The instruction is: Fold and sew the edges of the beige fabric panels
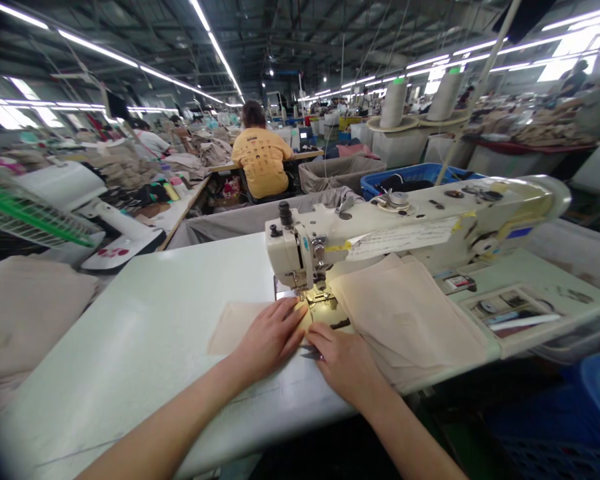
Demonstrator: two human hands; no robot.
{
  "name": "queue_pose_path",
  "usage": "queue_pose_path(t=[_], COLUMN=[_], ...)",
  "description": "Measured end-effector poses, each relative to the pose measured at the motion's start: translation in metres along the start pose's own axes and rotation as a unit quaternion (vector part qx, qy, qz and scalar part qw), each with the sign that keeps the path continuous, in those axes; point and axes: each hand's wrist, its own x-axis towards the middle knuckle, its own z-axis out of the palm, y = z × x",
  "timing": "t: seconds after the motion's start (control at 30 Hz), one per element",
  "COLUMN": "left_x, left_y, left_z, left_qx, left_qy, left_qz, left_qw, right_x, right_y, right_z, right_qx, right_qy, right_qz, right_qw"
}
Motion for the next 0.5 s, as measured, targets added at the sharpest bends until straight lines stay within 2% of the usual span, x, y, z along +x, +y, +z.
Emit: queue_pose_path(t=[0.27,0.5], left_x=[-0.001,-0.018], left_y=[0.001,0.018], left_z=[-0.001,-0.010], left_qx=[0.020,0.010], left_qy=[0.008,-0.028], left_qz=[0.015,0.103], left_qw=[1.000,0.994], right_x=[0.004,-0.005], right_y=[-0.003,-0.002], right_z=[-0.007,-0.003], right_qx=[-0.013,-0.024], right_qy=[-0.011,-0.028], right_qz=[0.000,-0.001], right_qw=[1.000,0.999])
